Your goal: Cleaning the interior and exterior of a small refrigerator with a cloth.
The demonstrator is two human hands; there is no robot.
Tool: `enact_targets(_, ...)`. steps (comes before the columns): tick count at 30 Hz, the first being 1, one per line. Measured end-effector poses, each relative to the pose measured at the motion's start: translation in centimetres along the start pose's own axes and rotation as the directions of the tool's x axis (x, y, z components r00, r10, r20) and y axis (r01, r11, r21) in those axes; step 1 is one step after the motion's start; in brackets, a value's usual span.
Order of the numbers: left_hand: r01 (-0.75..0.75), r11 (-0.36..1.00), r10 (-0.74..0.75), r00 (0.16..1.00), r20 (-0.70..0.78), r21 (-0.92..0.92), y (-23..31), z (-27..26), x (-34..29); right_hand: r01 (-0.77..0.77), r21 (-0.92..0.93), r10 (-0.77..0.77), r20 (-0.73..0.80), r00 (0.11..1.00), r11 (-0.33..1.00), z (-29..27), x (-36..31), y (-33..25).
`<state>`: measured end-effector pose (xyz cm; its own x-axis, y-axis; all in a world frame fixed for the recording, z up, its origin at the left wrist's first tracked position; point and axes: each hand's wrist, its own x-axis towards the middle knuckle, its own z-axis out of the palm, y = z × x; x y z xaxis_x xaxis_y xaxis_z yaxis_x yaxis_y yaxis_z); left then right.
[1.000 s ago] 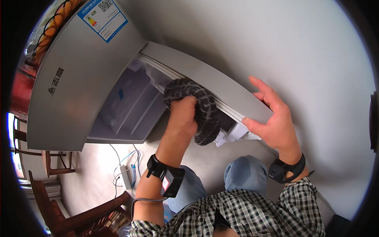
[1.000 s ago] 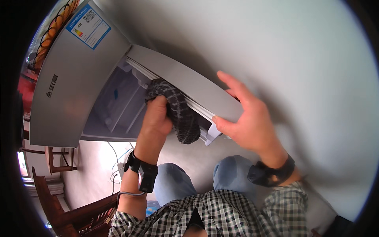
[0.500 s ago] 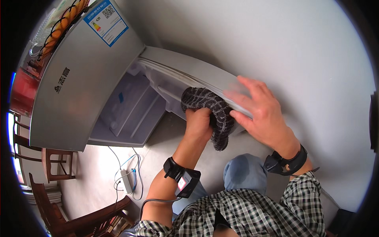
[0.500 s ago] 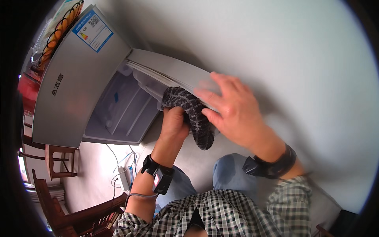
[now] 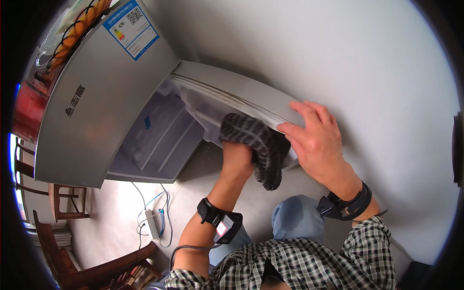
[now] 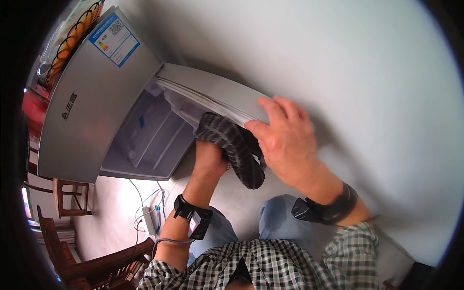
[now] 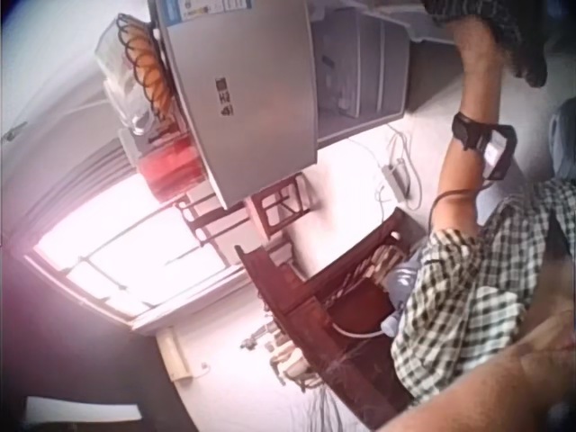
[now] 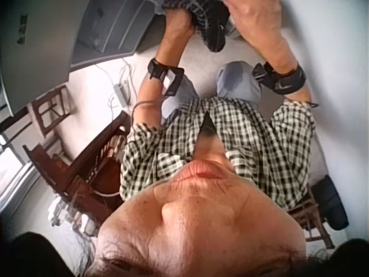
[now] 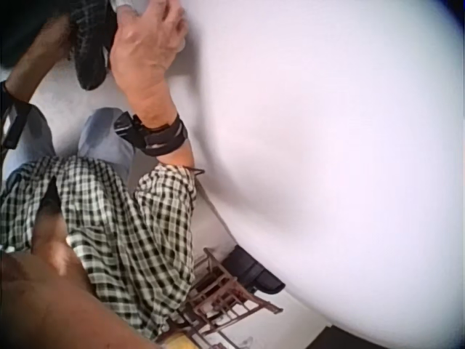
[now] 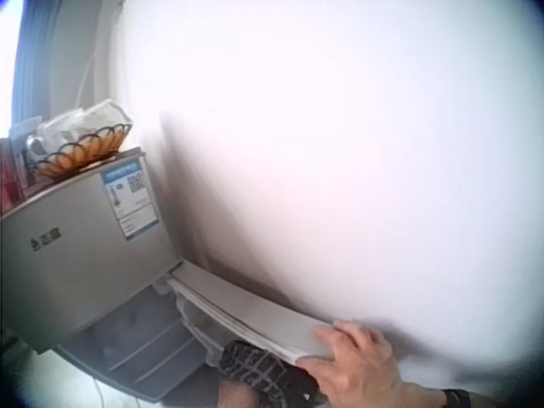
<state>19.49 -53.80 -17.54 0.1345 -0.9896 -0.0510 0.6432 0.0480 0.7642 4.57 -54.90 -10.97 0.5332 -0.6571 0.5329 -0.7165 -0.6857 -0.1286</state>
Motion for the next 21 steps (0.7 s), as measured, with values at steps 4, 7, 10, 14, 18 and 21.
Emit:
enact_targets(4,-0.096,0.995,0.096,0.984,-0.153,0.002,2.6,-0.2,1.2,0.052,-0.077,-0.057,-0.066,0.996,0.996,0.3,-0.3,-0.6)
enact_targets(7,-0.145,0.986,0.149,0.988,-0.049,0.083,2.7,0.1,1.5,0.057,-0.122,-0.074,-0.141,0.987,0.991,0.9,-0.8,-1.2)
enact_targets(10,-0.124,0.954,0.152,0.985,-0.085,0.273,2.8,0.6,1.0,0.084,-0.112,-0.104,-0.185,0.977,0.99,1.0,-0.9,-1.3)
enact_targets(14,-0.167,0.953,0.174,0.985,-0.007,0.251,3.2,0.2,0.7,0.093,-0.114,-0.113,-0.18,0.977,0.989,0.8,-0.9,-1.3)
enact_targets(18,-0.276,0.881,0.312,0.949,-0.035,0.384,2.1,0.0,0.6,0.088,-0.095,-0.102,-0.152,0.983,0.992,0.4,-1.3,-1.4)
enact_targets(21,-0.304,0.87,0.38,0.915,-0.135,0.387,1.9,-0.2,0.6,0.08,-0.074,-0.088,-0.121,0.989,0.994,-0.1,-1.3,-2.0)
